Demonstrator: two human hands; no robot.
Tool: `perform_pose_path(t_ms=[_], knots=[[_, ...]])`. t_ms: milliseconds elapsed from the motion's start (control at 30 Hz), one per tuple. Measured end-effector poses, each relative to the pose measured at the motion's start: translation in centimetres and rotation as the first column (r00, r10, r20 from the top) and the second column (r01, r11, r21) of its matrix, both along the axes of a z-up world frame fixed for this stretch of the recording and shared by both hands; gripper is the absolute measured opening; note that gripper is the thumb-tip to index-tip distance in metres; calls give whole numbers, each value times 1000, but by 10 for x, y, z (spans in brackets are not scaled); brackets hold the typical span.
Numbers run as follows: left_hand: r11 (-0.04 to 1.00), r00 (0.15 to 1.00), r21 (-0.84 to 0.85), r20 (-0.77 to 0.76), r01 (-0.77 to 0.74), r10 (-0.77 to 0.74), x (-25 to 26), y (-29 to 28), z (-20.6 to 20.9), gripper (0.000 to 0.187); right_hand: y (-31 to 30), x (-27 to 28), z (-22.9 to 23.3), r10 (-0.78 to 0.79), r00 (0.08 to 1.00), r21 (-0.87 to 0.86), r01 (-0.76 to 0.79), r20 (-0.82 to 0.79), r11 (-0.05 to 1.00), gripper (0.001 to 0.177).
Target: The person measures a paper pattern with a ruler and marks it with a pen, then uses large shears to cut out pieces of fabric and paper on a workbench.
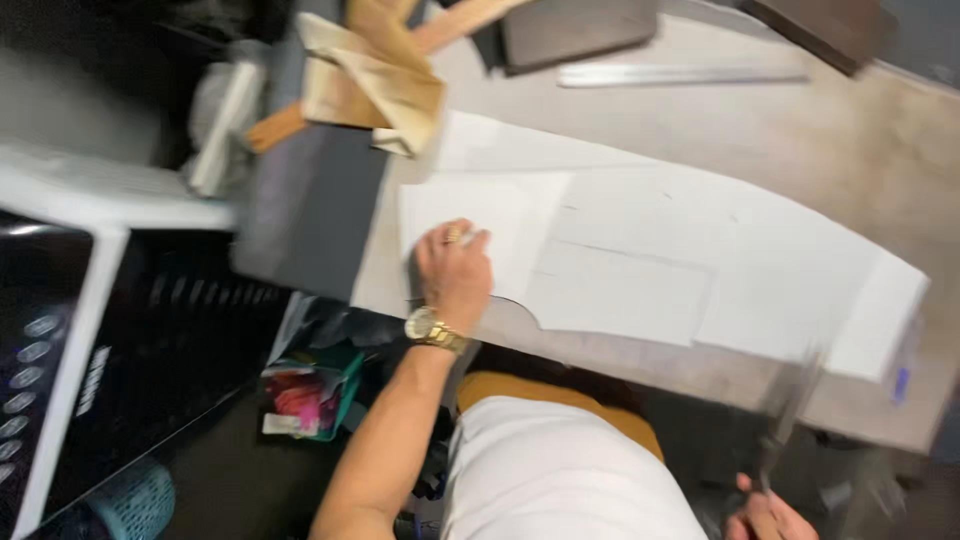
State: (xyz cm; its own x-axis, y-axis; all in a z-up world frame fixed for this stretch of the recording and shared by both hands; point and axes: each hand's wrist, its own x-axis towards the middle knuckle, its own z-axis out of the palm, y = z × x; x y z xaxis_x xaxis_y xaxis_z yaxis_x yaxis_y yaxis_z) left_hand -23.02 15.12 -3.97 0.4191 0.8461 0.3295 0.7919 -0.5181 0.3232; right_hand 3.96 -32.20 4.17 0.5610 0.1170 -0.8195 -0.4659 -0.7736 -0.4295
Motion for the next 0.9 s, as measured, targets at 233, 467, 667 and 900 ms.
perform_pose_path(t_ms=[233, 467, 667, 900], knots=[[944, 936, -45, 158, 326, -316, 61, -47, 46, 19, 19, -24, 48, -190, 847, -175, 117, -496, 978, 52], [752, 760, -133, 212, 646, -615, 141, -119, 50, 24, 65, -13, 70, 273, 731, 90, -279, -626, 956, 52], [762, 772, -126, 132, 636, -622, 175, -153, 36, 38, 58, -19, 33, 264, 751, 301, -90, -606, 949, 55], [774, 750, 2, 242, 634, -615, 180, -151, 36, 16, 42, -44, 3, 384, 813, 178, -340, -437, 923, 56]])
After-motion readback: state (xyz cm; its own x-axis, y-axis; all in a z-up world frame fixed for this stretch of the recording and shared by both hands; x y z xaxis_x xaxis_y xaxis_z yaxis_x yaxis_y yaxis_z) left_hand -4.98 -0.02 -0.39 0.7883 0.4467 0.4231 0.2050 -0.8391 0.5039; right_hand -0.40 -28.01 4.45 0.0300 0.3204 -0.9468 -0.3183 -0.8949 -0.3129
